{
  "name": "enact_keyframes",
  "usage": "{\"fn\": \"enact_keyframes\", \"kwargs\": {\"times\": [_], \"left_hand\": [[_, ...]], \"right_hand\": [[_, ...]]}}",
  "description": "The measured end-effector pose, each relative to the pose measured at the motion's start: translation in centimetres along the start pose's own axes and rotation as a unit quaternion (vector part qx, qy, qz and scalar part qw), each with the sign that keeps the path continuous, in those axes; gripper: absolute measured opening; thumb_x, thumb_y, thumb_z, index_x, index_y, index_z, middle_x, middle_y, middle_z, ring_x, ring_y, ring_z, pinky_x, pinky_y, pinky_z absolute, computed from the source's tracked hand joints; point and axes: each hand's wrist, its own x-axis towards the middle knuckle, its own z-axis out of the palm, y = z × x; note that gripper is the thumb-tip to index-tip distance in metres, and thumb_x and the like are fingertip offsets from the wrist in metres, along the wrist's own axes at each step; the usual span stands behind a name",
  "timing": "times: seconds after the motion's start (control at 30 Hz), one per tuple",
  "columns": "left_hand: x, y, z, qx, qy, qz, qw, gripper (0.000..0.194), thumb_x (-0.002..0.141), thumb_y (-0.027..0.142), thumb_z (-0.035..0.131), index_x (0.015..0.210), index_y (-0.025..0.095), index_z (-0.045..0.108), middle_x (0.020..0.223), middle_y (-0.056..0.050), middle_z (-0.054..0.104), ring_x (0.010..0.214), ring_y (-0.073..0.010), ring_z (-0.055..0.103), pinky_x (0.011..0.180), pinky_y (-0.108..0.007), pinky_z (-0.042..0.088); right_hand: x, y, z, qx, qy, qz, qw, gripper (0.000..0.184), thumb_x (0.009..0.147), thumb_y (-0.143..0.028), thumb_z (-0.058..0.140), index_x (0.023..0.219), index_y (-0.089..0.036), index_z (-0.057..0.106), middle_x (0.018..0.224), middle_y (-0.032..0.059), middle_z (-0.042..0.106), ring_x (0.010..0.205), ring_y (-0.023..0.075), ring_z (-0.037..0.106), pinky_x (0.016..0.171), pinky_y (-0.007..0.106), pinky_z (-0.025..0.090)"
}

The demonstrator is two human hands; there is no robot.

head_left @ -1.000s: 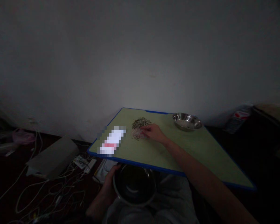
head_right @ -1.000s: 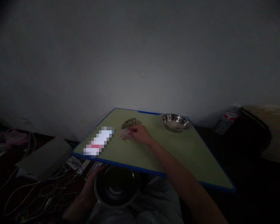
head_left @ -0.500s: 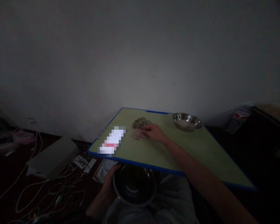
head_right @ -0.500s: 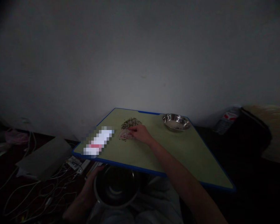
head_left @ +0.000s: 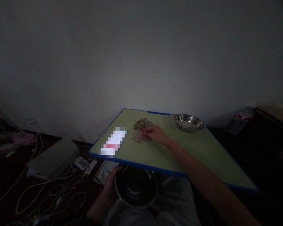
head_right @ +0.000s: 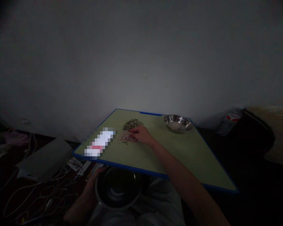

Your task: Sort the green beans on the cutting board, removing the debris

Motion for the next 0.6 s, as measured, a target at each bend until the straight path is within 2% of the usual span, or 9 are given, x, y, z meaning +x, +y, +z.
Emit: {"fn": "enact_keyframes", "kwargs": {"times": [0.13, 0.27, 0.6], "left_hand": [[-0.06, 0.06, -0.04, 0.001, -0.018, 0.002, 1.000, 0.020, 0.077, 0.023, 0.051, 0.074, 0.013, 0.068, 0.067, -0.007, 0.075, 0.078, -0.0245, 0.069, 0.066, -0.032, 0.053], [-0.32, 0.19, 0.18, 0.007, -0.004, 0.010, 1.000, 0.018, 0.076, 0.022, 0.052, 0.073, 0.014, 0.068, 0.069, -0.007, 0.075, 0.079, -0.0247, 0.069, 0.066, -0.032, 0.053], [-0.08, -0.02, -0.23, 0.004, -0.020, 0.013, 1.000, 0.018, 0.075, 0.024, 0.054, 0.074, 0.013, 0.068, 0.066, -0.007, 0.074, 0.071, -0.0239, 0.069, 0.068, -0.032, 0.052]], "right_hand": [[0.10, 0.18, 0.01, 0.009, -0.004, -0.001, 1.000, 0.028, 0.074, -0.020, 0.058, 0.100, -0.016, 0.069, 0.069, 0.0036, 0.069, 0.056, 0.0109, 0.056, 0.057, 0.024, 0.044], [0.00, 0.08, -0.13, 0.008, -0.014, -0.009, 1.000, 0.027, 0.074, -0.021, 0.058, 0.099, -0.017, 0.069, 0.064, 0.0021, 0.068, 0.052, 0.0091, 0.053, 0.054, 0.022, 0.042], [-0.27, -0.56, -0.31, 0.026, -0.031, 0.023, 0.999, 0.030, 0.074, -0.019, 0.057, 0.102, -0.014, 0.068, 0.069, 0.0045, 0.069, 0.052, 0.0095, 0.055, 0.053, 0.022, 0.044]]}}
